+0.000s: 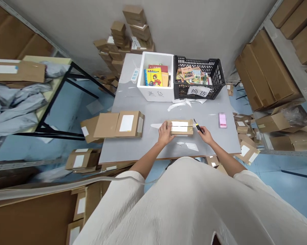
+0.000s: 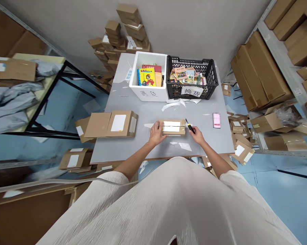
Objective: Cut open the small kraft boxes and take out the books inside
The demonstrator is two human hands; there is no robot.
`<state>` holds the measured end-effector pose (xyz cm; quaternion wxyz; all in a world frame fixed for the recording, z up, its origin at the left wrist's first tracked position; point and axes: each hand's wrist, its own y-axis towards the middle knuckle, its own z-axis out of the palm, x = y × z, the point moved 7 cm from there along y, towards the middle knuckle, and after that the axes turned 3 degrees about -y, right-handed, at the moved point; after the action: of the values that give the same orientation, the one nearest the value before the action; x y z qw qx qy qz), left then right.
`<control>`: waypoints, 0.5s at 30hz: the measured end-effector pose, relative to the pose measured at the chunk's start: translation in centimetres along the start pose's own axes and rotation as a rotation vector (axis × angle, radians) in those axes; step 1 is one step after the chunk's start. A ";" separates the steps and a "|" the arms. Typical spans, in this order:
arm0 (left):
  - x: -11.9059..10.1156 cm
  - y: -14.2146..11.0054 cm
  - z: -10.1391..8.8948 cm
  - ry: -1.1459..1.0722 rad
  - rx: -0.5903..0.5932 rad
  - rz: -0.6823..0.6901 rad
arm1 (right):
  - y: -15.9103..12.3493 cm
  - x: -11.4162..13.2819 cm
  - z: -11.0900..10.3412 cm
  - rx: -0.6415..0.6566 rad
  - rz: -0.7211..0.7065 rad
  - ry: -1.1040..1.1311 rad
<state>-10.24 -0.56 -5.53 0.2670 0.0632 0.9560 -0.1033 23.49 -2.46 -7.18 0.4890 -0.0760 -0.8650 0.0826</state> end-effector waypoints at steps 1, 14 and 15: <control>0.7 -0.1 0.2 -0.039 0.013 -0.049 | 0.1 0.3 0.9 0.019 -0.004 0.046; -0.8 5.0 -1.5 -0.130 0.062 -0.081 | 3.5 3.0 0.8 -0.016 -0.062 0.152; -1.1 5.4 -1.5 -0.126 0.069 -0.073 | 3.7 3.0 0.5 -0.014 -0.075 0.125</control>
<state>-9.10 4.98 -4.60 0.3205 0.0310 0.9349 -0.1494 21.74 1.79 -5.79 0.5445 -0.0518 -0.8355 0.0530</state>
